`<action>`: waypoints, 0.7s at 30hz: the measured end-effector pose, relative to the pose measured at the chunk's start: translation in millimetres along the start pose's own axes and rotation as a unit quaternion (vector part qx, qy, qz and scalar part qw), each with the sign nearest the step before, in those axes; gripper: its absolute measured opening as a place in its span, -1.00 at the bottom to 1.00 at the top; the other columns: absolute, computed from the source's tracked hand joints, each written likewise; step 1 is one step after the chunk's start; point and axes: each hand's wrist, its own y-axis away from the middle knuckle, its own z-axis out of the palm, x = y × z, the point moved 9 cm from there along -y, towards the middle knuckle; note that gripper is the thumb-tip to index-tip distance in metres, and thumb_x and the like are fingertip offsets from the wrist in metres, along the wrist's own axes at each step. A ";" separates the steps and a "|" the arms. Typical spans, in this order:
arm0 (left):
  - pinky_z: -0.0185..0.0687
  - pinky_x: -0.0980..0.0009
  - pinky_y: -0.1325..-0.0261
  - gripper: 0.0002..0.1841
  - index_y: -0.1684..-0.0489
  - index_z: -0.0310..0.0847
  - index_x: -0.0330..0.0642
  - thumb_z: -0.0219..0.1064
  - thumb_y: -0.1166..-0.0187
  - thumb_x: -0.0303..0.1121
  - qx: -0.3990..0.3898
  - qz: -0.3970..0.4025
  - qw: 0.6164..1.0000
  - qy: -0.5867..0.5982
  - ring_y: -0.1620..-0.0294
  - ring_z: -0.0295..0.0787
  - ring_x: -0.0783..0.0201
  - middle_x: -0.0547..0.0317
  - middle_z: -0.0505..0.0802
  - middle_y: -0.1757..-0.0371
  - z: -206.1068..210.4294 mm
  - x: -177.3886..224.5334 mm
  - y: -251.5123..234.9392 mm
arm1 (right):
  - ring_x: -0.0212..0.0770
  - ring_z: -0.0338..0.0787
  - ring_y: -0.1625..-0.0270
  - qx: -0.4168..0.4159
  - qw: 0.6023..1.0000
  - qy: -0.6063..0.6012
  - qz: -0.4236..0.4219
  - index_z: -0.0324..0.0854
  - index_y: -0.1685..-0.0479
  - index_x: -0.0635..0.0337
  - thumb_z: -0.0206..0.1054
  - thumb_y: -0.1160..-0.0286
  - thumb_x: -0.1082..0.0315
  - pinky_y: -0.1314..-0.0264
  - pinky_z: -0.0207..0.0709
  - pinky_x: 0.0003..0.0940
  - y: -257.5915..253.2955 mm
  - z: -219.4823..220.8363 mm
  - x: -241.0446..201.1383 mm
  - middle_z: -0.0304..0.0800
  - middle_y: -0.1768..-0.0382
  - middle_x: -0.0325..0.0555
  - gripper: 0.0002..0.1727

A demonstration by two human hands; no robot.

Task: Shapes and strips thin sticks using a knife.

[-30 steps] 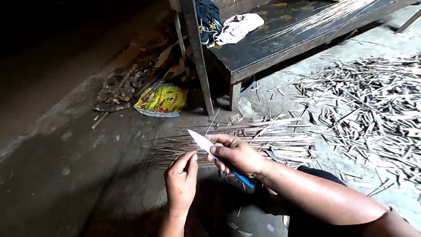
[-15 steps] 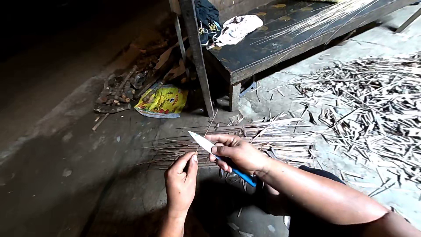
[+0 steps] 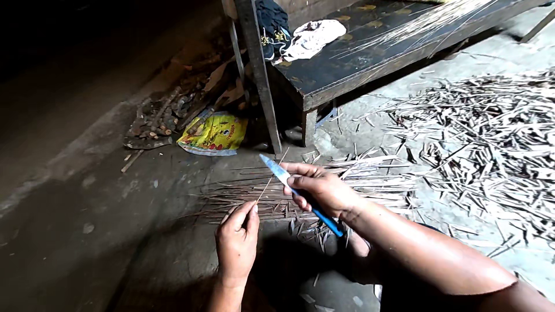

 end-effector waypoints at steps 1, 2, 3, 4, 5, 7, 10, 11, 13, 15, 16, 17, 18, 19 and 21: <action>0.74 0.64 -0.05 -0.82 0.11 0.90 -0.23 0.36 -0.54 -0.43 0.001 0.002 1.000 -0.004 0.15 0.83 0.58 0.26 0.94 0.18 0.1 0.5 0.1 | -0.36 0.61 0.60 0.017 1.000 -0.007 -0.005 0.46 -0.63 0.12 0.10 -0.76 0.42 0.58 0.54 -0.51 -1.5 -7.3 -4.7 0.79 0.25 0.01 -0.53; 0.73 0.65 -0.04 -0.82 0.12 0.90 -0.23 0.36 -0.54 -0.43 0.000 0.003 1.000 -0.006 0.16 0.82 0.59 0.26 0.94 0.19 0.8 0.6 0.1 | -0.36 0.60 0.61 0.029 0.999 -0.013 -0.007 0.43 -0.65 0.09 0.09 -0.77 0.42 0.58 0.53 -0.52 -2.4 -12.1 -7.0 0.78 0.26 0.02 -0.52; 0.73 0.65 -0.03 -0.83 0.12 0.90 -0.23 0.36 -0.54 -0.43 -0.001 0.003 1.000 -0.005 0.17 0.82 0.59 0.26 0.94 0.19 1.8 0.3 0.1 | -0.36 0.60 0.61 0.033 0.999 -0.017 -0.008 0.40 -0.68 0.07 0.08 -0.78 0.42 0.58 0.53 -0.51 -2.5 -13.6 -7.0 0.77 0.26 0.02 -0.51; 0.73 0.65 -0.01 -0.82 0.12 0.90 -0.23 0.36 -0.55 -0.43 -0.002 0.002 1.000 -0.002 0.18 0.82 0.59 0.27 0.94 0.20 2.7 -0.5 0.2 | -0.35 0.61 0.60 0.029 0.999 -0.018 -0.008 0.38 -0.70 0.08 0.08 -0.79 0.41 0.57 0.54 -0.50 -1.9 -11.3 -4.7 0.77 0.26 0.02 -0.50; 0.73 0.66 0.00 -0.82 0.12 0.90 -0.23 0.35 -0.55 -0.44 -0.003 0.001 1.000 0.003 0.19 0.82 0.60 0.27 0.94 0.20 2.8 -1.5 0.1 | -0.35 0.61 0.59 0.011 1.000 -0.013 -0.003 0.37 -0.69 0.11 0.08 -0.79 0.40 0.56 0.54 -0.50 -0.9 -5.8 -0.5 0.77 0.24 0.00 -0.50; 0.74 0.66 0.05 -0.82 0.12 0.89 -0.24 0.35 -0.55 -0.45 -0.002 -0.002 1.000 0.014 0.23 0.81 0.60 0.27 0.93 0.21 1.6 -2.6 -0.5 | -0.36 0.63 0.58 -0.037 0.999 -0.005 0.009 0.39 -0.66 0.16 0.10 -0.77 0.39 0.56 0.55 -0.50 1.4 8.2 7.9 0.79 0.21 -0.02 -0.51; 0.73 0.66 0.15 -0.82 0.11 0.89 -0.23 0.34 -0.57 -0.43 -0.006 -0.007 1.000 0.022 0.30 0.77 0.60 0.28 0.91 0.24 -0.5 -4.1 -0.3 | -0.38 0.61 0.58 -0.011 1.000 0.006 -0.013 0.44 -0.63 0.13 0.10 -0.77 0.38 0.55 0.54 -0.51 -2.7 -2.4 -3.5 0.79 0.24 -0.03 -0.53; 0.73 0.65 0.17 -0.82 0.11 0.88 -0.23 0.34 -0.57 -0.43 -0.008 -0.010 1.000 0.023 0.31 0.77 0.60 0.28 0.91 0.25 -0.7 -5.0 0.1 | -0.40 0.58 0.59 0.028 0.999 0.007 -0.029 0.44 -0.64 0.08 0.07 -0.78 0.37 0.55 0.52 -0.53 -5.6 -17.3 -14.0 0.77 0.27 -0.05 -0.53; 0.72 0.65 0.19 -0.82 0.10 0.88 -0.23 0.33 -0.58 -0.43 -0.014 -0.020 0.999 0.022 0.33 0.76 0.60 0.29 0.91 0.26 -0.3 -6.8 1.4 | -0.42 0.53 0.62 0.121 0.990 -0.013 -0.069 0.43 -0.66 -0.01 0.03 -0.82 0.35 0.59 0.48 -0.55 -8.3 -52.8 -36.9 0.73 0.27 -0.10 -0.53; 0.71 0.65 0.28 -0.81 0.09 0.87 -0.24 0.32 -0.59 -0.43 -0.015 -0.031 0.999 0.028 0.39 0.74 0.59 0.28 0.89 0.29 0.8 -9.2 1.2 | -0.40 0.52 0.64 0.184 0.976 -0.051 -0.105 0.35 -0.72 -0.11 0.01 -0.83 0.34 0.63 0.47 -0.54 -5.0 -76.9 -52.0 0.73 0.24 -0.09 -0.49; 0.72 0.64 0.31 -0.80 0.07 0.86 -0.25 0.30 -0.61 -0.43 -0.017 -0.036 0.999 0.032 0.41 0.74 0.59 0.28 0.89 0.29 1.6 -10.1 0.8 | -0.38 0.53 0.64 0.189 0.973 -0.057 -0.121 0.31 -0.75 -0.14 0.00 -0.85 0.33 0.64 0.48 -0.52 -2.4 -78.9 -56.8 0.72 0.25 -0.08 -0.48; 0.72 0.64 0.32 -0.80 0.04 0.85 -0.26 0.29 -0.62 -0.43 -0.017 -0.039 0.998 0.036 0.42 0.74 0.58 0.28 0.88 0.29 2.3 -11.0 0.4 | -0.37 0.54 0.64 0.178 0.974 -0.049 -0.134 0.26 -0.77 -0.16 -0.02 -0.86 0.32 0.64 0.51 -0.51 -0.5 -74.5 -59.1 0.71 0.25 -0.07 -0.47; 0.73 0.63 0.32 -0.79 0.02 0.85 -0.27 0.28 -0.64 -0.42 -0.017 -0.042 0.998 0.039 0.42 0.75 0.57 0.28 0.89 0.29 3.0 -11.4 0.0 | -0.35 0.56 0.64 0.156 0.977 -0.032 -0.141 0.21 -0.80 -0.17 -0.03 -0.85 0.32 0.63 0.53 -0.48 0.9 -65.5 -58.1 0.72 0.26 -0.05 -0.45; 0.72 0.64 0.33 -0.78 -0.01 0.84 -0.27 0.27 -0.65 -0.42 -0.017 -0.045 0.998 0.042 0.42 0.74 0.57 0.29 0.89 0.28 3.9 -11.3 -0.1 | -0.32 0.59 0.63 0.125 0.982 -0.011 -0.141 0.19 -0.81 -0.18 -0.02 -0.83 0.34 0.60 0.56 -0.46 1.6 -53.8 -52.8 0.74 0.26 -0.01 -0.43; 0.72 0.64 0.35 -0.77 -0.04 0.81 -0.30 0.24 -0.68 -0.42 -0.022 -0.045 0.997 0.051 0.44 0.73 0.57 0.28 0.88 0.27 5.9 -9.2 -0.2 | -0.29 0.66 0.58 0.044 0.993 0.029 -0.106 0.22 -0.81 -0.14 0.04 -0.78 0.36 0.53 0.61 -0.42 1.5 -26.5 -29.9 0.81 0.22 0.04 -0.41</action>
